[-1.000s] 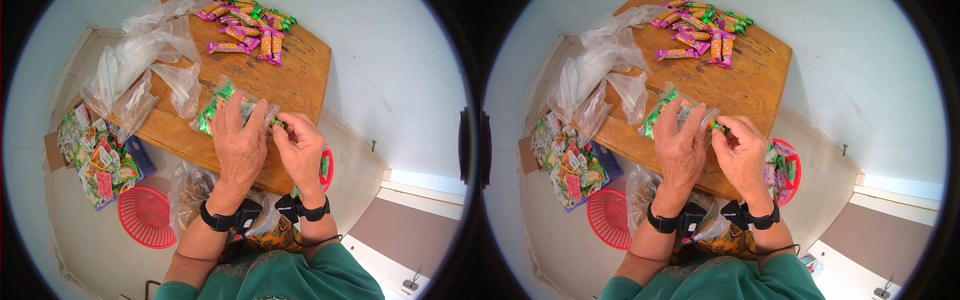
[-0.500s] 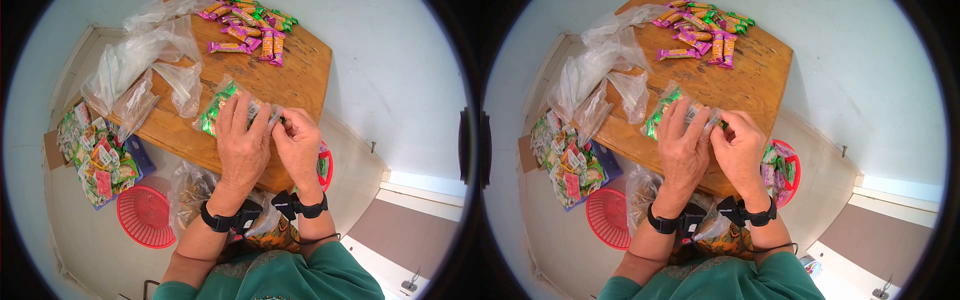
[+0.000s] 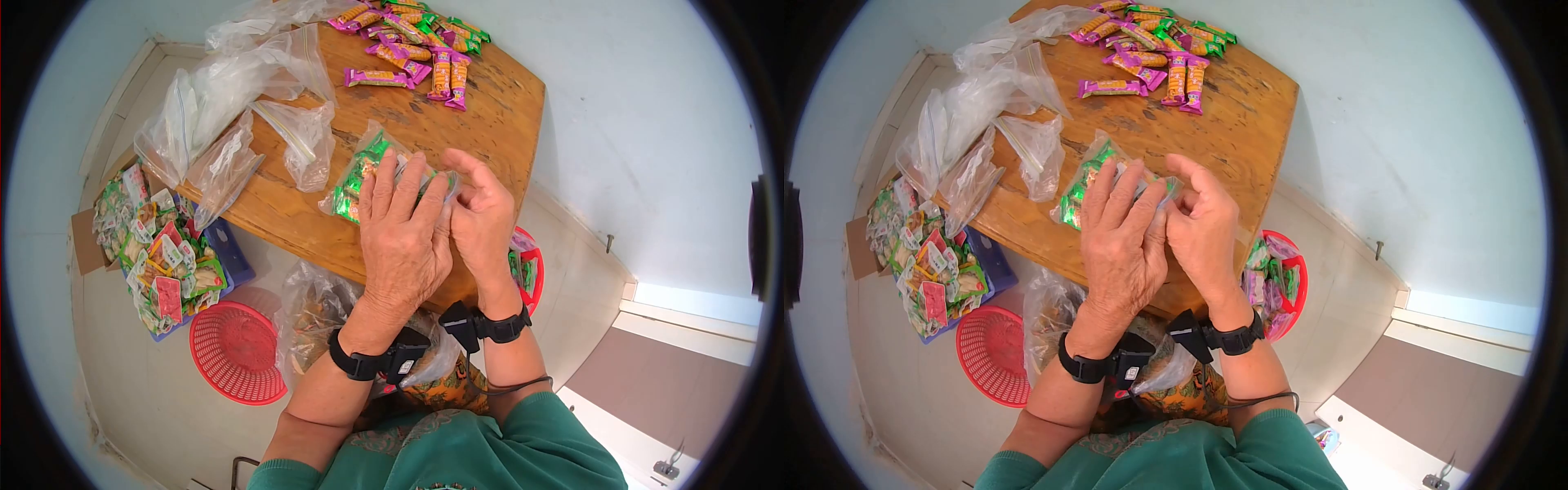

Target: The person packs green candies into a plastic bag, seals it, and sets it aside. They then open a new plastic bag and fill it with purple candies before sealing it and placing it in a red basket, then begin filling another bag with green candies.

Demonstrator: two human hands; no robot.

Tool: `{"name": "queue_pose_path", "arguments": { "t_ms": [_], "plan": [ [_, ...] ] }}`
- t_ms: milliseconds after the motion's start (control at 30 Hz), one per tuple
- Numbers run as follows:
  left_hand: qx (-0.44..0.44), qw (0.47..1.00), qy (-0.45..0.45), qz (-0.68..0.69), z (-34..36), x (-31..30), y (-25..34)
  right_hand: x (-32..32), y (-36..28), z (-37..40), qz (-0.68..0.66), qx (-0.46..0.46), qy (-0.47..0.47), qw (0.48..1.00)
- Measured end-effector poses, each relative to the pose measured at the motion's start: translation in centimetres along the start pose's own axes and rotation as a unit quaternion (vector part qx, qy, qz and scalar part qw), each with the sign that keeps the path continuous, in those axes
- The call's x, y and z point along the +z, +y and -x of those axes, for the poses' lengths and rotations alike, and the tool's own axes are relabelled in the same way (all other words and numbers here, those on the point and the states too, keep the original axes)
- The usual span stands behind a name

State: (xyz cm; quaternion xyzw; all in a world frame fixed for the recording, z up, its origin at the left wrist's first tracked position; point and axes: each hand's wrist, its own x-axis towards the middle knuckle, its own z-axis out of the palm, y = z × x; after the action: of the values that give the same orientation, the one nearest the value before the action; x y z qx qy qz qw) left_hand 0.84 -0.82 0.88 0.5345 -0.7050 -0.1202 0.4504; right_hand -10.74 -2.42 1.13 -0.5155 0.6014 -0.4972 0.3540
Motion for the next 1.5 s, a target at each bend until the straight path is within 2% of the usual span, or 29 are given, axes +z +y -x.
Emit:
{"name": "queue_pose_path", "arguments": {
  "t_ms": [67, 300, 400, 567, 667, 800, 867, 1100, 1167, 1267, 1367, 1500],
  "plan": [
    [0.001, 1.000, -0.010, 0.000, 0.0, -0.1, 0.0, 0.4, 0.5, -0.4, -0.090, 0.033, -0.016, 0.995],
    [-0.010, 0.999, -0.031, 0.011, 0.2, 0.0, -0.2, 0.4, 1.3, -0.9, -0.089, 0.047, -0.027, 0.995],
    [0.000, 1.000, -0.010, 0.018, 0.4, 0.2, -0.3, -0.7, 0.5, -1.0, -0.115, 0.030, -0.070, 0.990],
    [-0.006, 1.000, -0.014, 0.015, 0.4, 0.2, -0.3, -2.2, 0.6, -1.5, -0.120, 0.067, -0.143, 0.980],
    [-0.004, 1.000, -0.011, 0.013, 0.4, 0.3, -0.4, -1.9, 0.5, -1.9, -0.134, 0.085, -0.135, 0.978],
    [-0.005, 1.000, -0.014, 0.025, 0.5, 0.2, -0.2, -1.4, 2.0, -2.5, -0.126, 0.044, -0.145, 0.980],
    [-0.004, 1.000, -0.017, 0.023, 0.5, 0.2, -0.2, -1.1, 1.8, -2.8, -0.118, -0.036, -0.142, 0.982],
    [-0.006, 1.000, -0.007, 0.025, 0.3, 0.2, -0.2, -1.8, 1.6, -3.8, -0.064, -0.048, -0.195, 0.977],
    [-0.028, 0.998, 0.025, 0.055, -0.1, 0.1, -0.1, -1.9, 1.3, -3.9, -0.063, -0.047, -0.208, 0.975],
    [-0.016, 0.999, 0.018, 0.025, -0.2, 0.1, -0.4, -2.2, 1.4, -4.1, -0.052, -0.059, -0.230, 0.970],
    [-0.016, 1.000, 0.001, 0.003, -0.2, 0.0, -0.5, -1.7, 1.1, -3.9, -0.102, -0.037, -0.209, 0.972],
    [-0.018, 1.000, 0.005, -0.013, 0.0, 0.4, -0.7, -1.3, 1.4, -3.7, -0.093, -0.023, -0.188, 0.977]
  ]
}}
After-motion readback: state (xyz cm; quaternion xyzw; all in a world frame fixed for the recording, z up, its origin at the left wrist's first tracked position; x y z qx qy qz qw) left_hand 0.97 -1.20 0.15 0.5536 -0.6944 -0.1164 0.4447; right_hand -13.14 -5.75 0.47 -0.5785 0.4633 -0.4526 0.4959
